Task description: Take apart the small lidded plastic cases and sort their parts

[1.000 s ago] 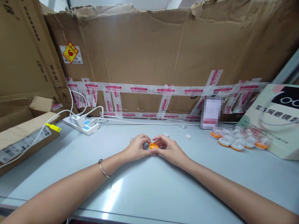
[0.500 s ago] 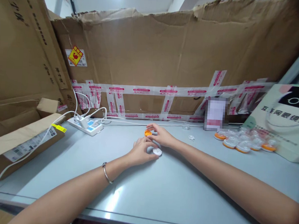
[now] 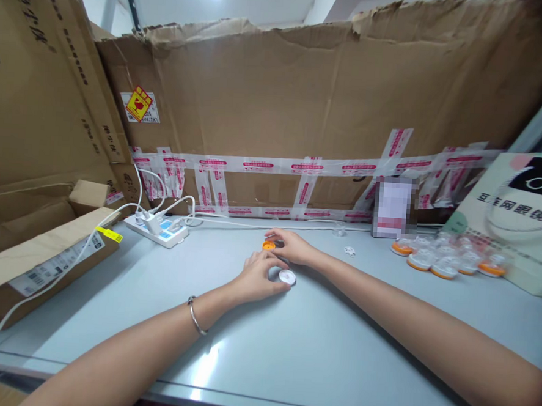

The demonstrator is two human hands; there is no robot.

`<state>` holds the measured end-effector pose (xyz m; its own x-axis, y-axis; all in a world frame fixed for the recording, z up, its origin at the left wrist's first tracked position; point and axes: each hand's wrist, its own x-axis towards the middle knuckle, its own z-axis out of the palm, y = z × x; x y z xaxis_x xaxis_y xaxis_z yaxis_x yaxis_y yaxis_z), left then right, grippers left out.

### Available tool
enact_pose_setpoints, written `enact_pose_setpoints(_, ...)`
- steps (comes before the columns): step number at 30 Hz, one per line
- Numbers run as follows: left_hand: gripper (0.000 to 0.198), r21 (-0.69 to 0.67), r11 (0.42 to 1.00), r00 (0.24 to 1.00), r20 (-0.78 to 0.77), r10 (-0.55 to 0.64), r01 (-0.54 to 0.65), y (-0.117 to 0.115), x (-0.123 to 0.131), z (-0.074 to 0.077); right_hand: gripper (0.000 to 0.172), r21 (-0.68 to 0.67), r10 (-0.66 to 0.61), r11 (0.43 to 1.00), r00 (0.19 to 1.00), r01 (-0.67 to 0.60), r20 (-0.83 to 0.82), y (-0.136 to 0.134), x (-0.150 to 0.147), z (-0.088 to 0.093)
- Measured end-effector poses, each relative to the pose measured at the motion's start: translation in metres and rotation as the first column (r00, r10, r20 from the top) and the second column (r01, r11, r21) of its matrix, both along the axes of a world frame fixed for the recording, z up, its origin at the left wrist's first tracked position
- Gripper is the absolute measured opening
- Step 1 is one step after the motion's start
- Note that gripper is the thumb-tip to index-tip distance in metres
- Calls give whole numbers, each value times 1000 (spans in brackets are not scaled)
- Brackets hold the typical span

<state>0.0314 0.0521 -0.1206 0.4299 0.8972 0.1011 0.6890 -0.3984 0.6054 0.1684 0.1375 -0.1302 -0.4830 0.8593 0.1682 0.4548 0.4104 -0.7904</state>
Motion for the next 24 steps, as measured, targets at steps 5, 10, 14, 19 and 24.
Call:
enact_pose_setpoints(5,43,-45,999,1000,-15,-23,23,0,-2,6,35,85,-116,989,991,121,-59,-18,19,17)
enact_pose_setpoints(10,54,-72,992,994,22,-105,107,7,-6,11,27,138,-127,983,990,117,61,-58,52,24)
enact_pose_setpoints(14,43,-41,982,982,33,-185,186,12,-8,16,34,156,-54,987,983,26,178,-81,59,16)
enact_pose_setpoints(19,23,-38,969,969,57,-240,242,12,-6,20,33,142,-59,989,987,38,150,-84,50,5)
enact_pose_setpoints(24,14,33,967,967,-3,-254,254,13,-3,17,28,81,-15,997,997,9,78,-83,49,1)
